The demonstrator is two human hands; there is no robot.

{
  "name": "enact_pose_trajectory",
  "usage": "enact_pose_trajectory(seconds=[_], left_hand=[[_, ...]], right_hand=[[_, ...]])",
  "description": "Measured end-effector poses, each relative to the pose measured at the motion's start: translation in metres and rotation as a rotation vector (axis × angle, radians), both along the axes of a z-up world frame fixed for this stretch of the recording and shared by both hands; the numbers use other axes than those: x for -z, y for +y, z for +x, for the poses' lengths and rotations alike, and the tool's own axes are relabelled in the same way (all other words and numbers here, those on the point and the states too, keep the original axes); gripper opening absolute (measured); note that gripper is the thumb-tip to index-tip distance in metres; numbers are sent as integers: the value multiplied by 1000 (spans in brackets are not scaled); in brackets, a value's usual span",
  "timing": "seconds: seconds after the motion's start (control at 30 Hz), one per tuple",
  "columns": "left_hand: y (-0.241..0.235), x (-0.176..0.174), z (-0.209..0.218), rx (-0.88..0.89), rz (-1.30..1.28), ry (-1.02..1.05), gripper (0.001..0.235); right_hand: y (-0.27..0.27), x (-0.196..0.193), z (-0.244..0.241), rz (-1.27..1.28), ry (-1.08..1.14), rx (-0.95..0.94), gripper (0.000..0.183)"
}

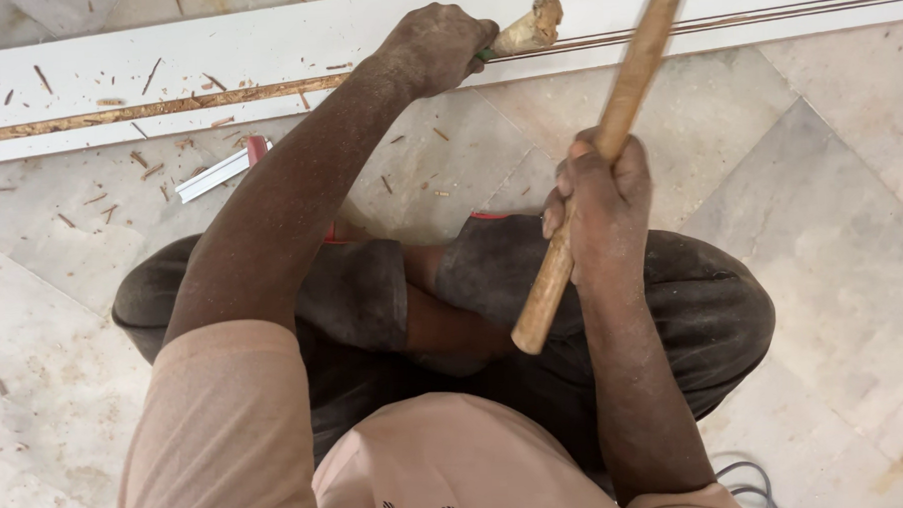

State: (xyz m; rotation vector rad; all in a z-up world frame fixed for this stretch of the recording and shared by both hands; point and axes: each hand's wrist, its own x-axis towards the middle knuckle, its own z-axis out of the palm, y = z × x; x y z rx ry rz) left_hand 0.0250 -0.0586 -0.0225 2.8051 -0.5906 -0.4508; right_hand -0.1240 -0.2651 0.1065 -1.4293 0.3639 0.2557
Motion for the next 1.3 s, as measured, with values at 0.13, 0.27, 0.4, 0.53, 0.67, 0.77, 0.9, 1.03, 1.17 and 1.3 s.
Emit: enact_pose_trajectory(seconds=[0.13,0.27,0.4,0.53,0.67,0.77,0.9,1.03,1.17,1.3], left_hand=[[-1,5,3,23,17,-9,28],[19,0,-3,-56,56,102,23],[42,-5,-6,-66,-58,-8,22],[40,-15,-9,-102,-162,-57,26],[16,-12,-5,-121,-169,-3,28],[11,-10,-7,-76,-141,-74,26],[14,-7,-9,-84,-122,-66,30],[12,-4,-8,-92,-124,-43,27],[17,-6,-7,-51,-61,-38,23],[34,-8,-12,-149,-68,11,22]], right_hand=[[4,2,0,26,116,-57,7],[5,-3,0,84,260,-76,8],[-8,-9,12,29,41,61,8],[-23,-19,8,70,-60,134,9],[-21,-19,9,133,-44,128,7],[-18,-20,7,60,-12,88,8],[-19,-15,6,54,-88,55,8],[-7,-2,2,-12,-49,3,9],[7,5,4,6,160,-157,9],[0,-1,3,51,106,-88,11]])
